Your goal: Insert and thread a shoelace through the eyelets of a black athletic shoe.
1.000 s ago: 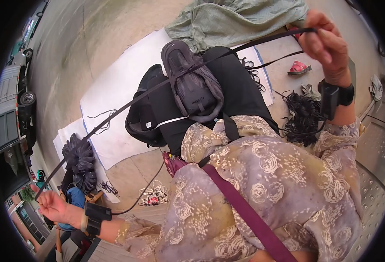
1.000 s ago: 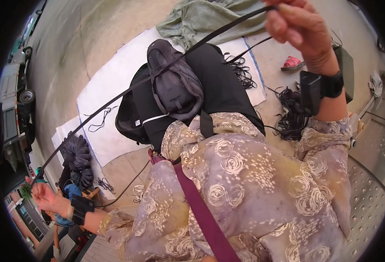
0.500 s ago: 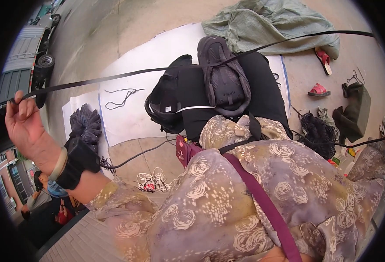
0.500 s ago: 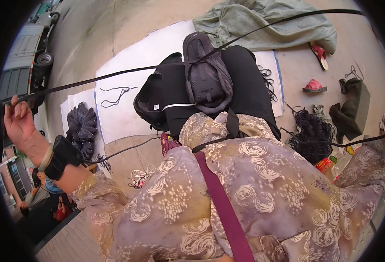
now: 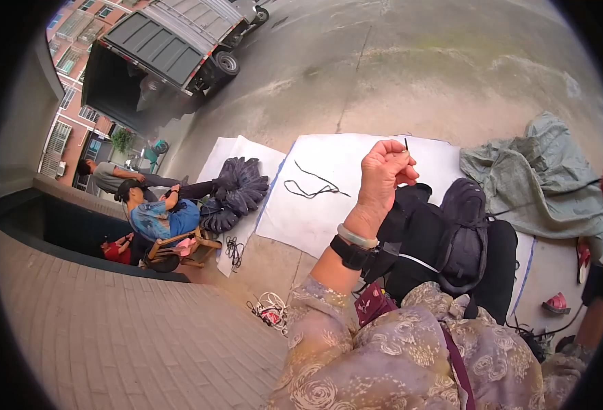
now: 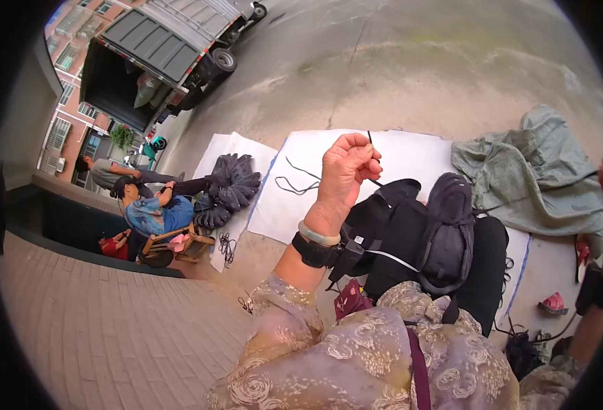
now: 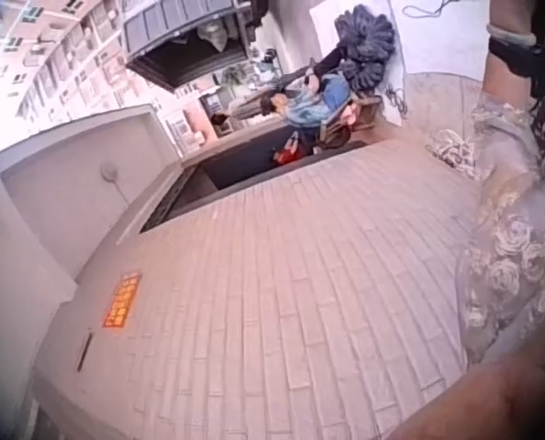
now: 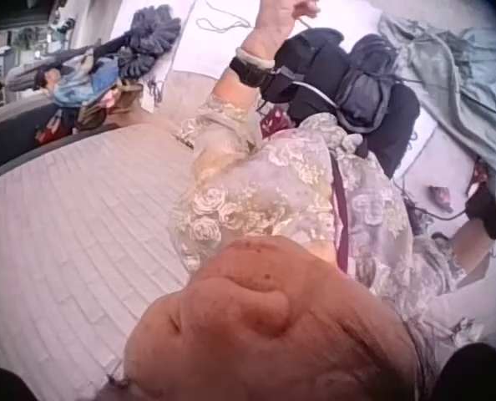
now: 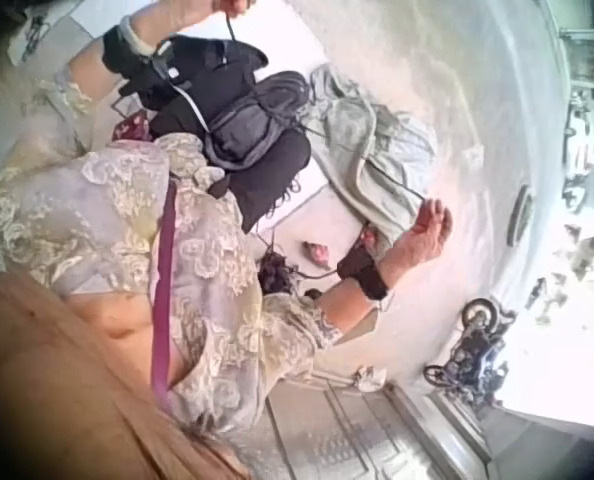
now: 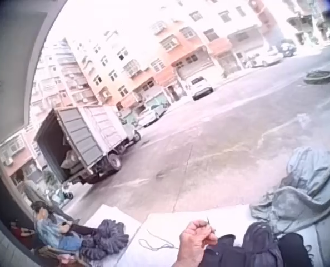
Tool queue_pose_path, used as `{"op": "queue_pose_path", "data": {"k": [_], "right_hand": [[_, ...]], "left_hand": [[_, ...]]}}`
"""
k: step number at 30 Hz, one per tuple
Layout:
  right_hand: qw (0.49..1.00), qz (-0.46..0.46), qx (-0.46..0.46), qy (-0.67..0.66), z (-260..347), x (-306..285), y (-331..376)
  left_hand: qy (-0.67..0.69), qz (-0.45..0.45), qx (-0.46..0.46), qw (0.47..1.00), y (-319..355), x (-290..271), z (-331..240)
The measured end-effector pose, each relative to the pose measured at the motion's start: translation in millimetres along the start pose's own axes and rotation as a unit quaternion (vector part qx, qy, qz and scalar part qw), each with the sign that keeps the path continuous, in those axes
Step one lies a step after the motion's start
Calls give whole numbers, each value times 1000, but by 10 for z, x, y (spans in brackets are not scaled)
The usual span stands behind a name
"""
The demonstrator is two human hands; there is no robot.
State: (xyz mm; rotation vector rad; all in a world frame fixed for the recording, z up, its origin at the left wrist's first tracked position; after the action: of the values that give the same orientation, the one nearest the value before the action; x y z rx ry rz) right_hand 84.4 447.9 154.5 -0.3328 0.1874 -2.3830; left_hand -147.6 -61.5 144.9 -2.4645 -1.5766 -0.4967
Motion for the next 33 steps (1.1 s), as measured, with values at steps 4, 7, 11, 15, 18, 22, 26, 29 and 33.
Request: {"op": "queue_pose_path", "data": {"k": [4, 7, 11, 15, 18, 22, 26, 29, 33], "right_hand": [[947, 285, 141, 44, -512, 2060, 1175], [923, 365, -52, 109, -548, 2739, 1546], [943, 328, -28, 46, -558, 2804, 1715], [945, 310, 95, -40, -697, 2663, 1772], [937, 320, 133, -52, -780, 2655, 1852], [947, 307, 77, -46, -718, 2695, 1838], [944, 313, 75, -65, -749, 2735, 1832], [943, 312, 96, -63, -805, 2737, 1834], [934, 293, 153, -132, -862, 2728, 1838]], "left_hand": [[21, 87, -52, 995, 34, 453, 409], [0, 129, -80, 988, 113, 642, 550], [18, 126, -103, 987, 135, 841, 760], [32, 147, -138, 979, 201, 943, 909], [31, 137, -154, 978, 298, 965, 963], [88, 138, -200, 966, 292, 949, 1055], [100, 108, -202, 968, 284, 906, 1054], [80, 102, -200, 971, 278, 893, 1051], [65, 97, -197, 974, 277, 889, 1049]]}}
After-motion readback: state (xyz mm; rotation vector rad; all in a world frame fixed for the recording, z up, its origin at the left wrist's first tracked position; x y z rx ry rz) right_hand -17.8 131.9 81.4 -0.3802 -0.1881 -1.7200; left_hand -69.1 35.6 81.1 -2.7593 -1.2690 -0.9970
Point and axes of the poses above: each hand's wrist, its own y-axis away from the middle knuckle, its own x-axis out of the palm, z = x × y, the point moved 8 cm from there along -y, towards the middle knuckle, and after that the axes turned 1 degree about z, right-handed, at the moved point
